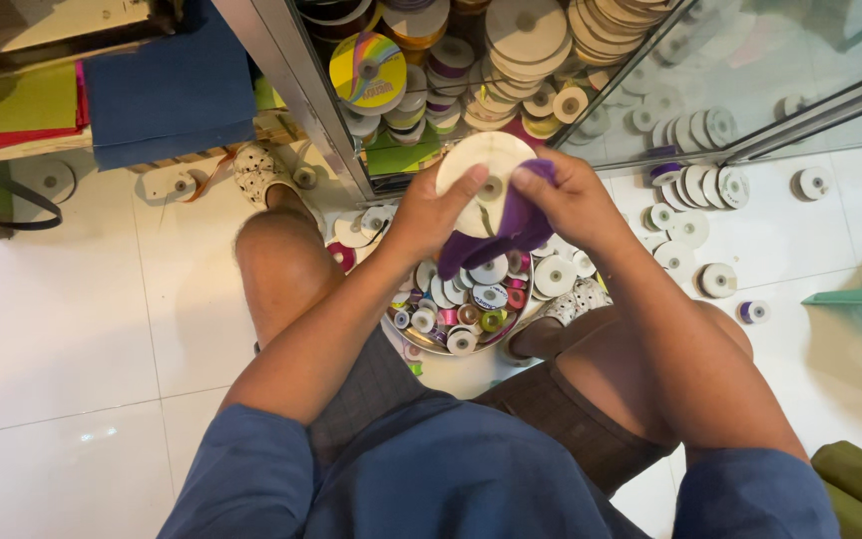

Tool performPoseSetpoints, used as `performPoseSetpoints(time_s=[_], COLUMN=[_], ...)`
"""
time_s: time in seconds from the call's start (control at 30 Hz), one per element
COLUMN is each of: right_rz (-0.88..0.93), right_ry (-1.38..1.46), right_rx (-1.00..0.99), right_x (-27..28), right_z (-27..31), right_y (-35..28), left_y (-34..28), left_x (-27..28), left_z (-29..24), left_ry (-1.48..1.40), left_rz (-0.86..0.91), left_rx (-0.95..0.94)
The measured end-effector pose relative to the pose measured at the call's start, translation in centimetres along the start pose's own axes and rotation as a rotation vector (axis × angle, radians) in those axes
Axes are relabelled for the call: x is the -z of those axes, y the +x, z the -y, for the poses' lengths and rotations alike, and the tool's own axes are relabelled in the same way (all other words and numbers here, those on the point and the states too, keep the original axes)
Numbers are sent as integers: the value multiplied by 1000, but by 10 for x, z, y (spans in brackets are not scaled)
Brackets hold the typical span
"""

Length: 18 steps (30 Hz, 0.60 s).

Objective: The person sits on the floor and wipes multiple white spools with a purple cloth. They pick up each spool from a metal tray, wipe it thoroughly, and place it back into the tray.

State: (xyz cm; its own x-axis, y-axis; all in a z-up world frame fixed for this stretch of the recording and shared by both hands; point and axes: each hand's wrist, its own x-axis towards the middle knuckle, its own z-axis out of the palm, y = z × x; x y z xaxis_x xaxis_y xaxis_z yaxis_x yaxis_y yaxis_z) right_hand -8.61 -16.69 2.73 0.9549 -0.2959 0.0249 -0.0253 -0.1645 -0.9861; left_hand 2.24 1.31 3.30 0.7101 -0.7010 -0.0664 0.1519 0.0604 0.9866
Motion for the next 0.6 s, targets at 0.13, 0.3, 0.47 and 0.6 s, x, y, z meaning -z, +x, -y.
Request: performPoseSetpoints(time_s=[0.13, 0.3, 0.47, 0.6], right_rz=[-97, -311, -218, -162], right_ry=[-34, -330, -612, -686], right_rx=[-52, -69, -174, -257], right_x=[0, 50, 75, 78], right_z=[12, 20, 60, 69], right_y=[-1, 19, -3, -11], left_y=[3, 11, 55, 102], left_x=[-3, -5, -6, -21], left_z=[7, -2, 26, 3], left_ry=[61, 23, -206, -147], left_rz=[29, -65, -140, -185], left_rx=[-17, 416, 468, 396])
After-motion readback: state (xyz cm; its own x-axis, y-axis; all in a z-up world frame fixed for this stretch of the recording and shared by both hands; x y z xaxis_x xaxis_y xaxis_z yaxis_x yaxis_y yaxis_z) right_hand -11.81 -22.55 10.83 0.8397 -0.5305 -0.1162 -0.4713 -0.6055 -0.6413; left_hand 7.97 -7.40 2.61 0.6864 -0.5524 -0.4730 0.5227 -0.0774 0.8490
